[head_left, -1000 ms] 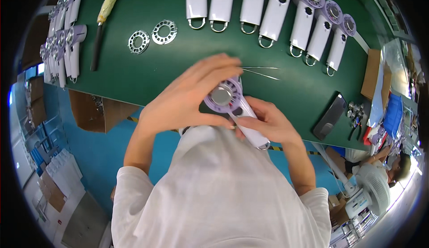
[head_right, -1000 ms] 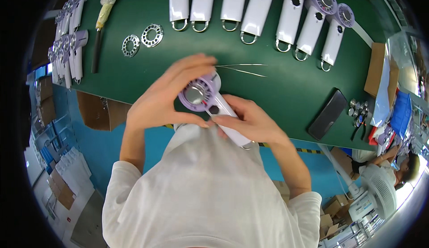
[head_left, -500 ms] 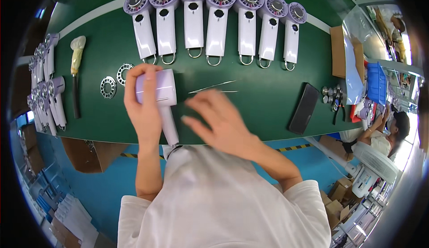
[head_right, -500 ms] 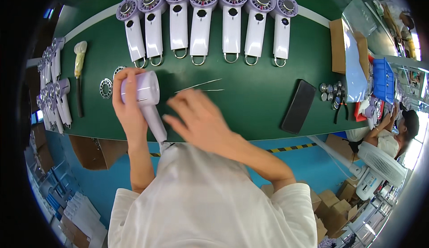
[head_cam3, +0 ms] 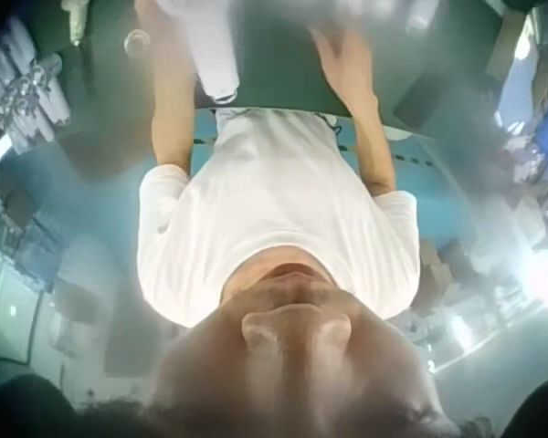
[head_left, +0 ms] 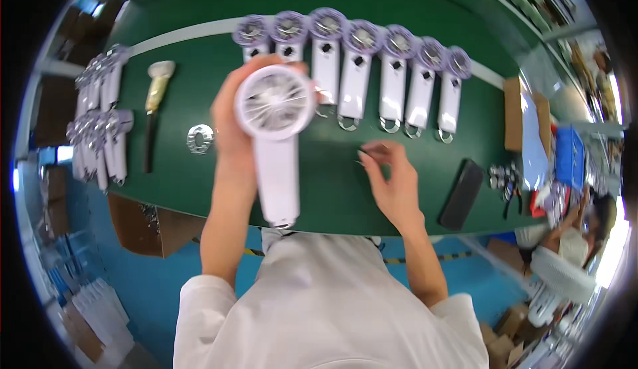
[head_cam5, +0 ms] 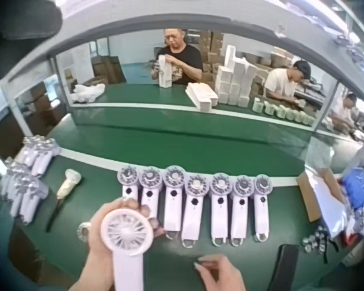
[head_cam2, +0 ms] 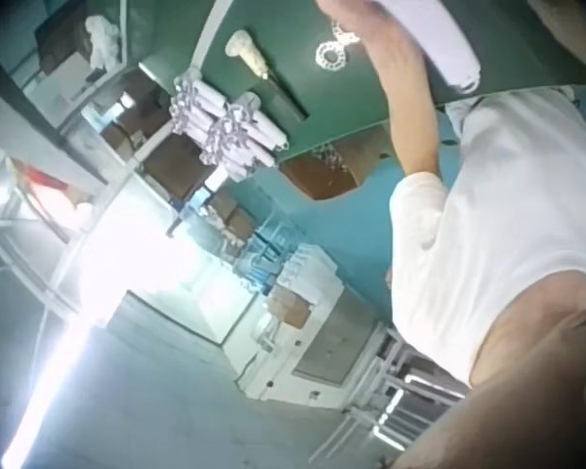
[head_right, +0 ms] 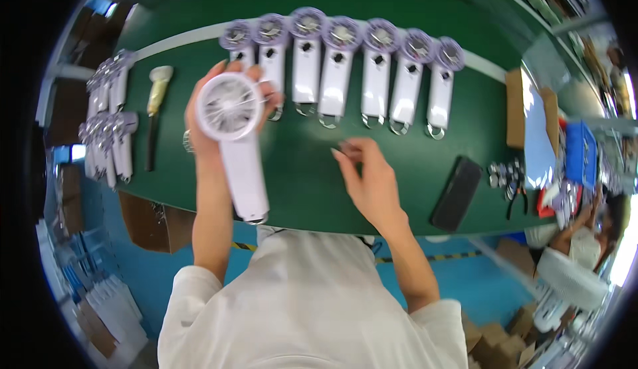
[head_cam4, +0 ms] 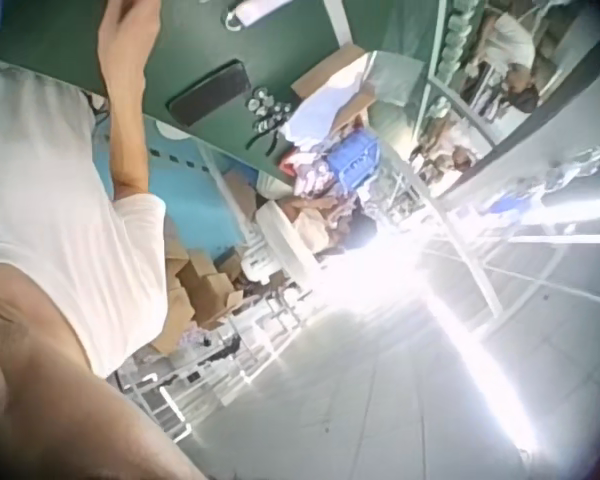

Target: The person uses tweezers to work on the internal fan blades of handheld fans, positions metal rings onto the fans, and taps the rings into place with a padded hammer.

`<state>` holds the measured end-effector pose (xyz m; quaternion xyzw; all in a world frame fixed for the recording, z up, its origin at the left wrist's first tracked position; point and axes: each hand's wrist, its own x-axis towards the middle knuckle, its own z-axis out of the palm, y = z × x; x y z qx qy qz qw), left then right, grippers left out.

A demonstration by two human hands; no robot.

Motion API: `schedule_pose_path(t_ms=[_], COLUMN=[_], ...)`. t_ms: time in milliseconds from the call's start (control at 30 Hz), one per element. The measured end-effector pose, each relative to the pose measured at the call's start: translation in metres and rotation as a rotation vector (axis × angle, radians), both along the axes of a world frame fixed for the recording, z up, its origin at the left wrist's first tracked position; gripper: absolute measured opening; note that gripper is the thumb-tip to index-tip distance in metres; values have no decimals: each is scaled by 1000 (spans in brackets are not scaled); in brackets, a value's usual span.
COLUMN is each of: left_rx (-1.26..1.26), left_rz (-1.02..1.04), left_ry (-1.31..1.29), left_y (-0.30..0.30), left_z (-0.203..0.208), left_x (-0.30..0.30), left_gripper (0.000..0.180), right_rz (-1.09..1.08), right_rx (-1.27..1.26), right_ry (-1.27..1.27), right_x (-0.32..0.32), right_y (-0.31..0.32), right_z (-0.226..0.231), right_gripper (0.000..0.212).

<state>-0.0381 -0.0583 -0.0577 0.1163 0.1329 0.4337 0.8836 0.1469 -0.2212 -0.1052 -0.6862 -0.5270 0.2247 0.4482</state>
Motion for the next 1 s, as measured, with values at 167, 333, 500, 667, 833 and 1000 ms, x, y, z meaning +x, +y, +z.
schedule_pose_path(t_ms=[167,333,500,667,833,1000], left_rx=[172,228,251,246,258,194], left_rz=[-189,-206,-260,-226,-211,-180], left_ry=[-216,-240,-438,-385,-363,-211], left_y=[29,37,41,45,44,37], left_z=[38,56,53,58,63,72], left_x=[46,63,66,55,50,46], left_gripper=[31,30,32,32,33,32], right_rz=[45,51,45,12,-64,139], right_rx=[-24,-95,-110,195,574,711], right_ry=[-120,-131,-121,-126,54,-301], right_x=[6,4,6,8,-3,-16], right_y=[-19,-18,-12,5,19,42], right_z=[-6,5,27,82,110,149], right_gripper=[22,21,21,28,30,32])
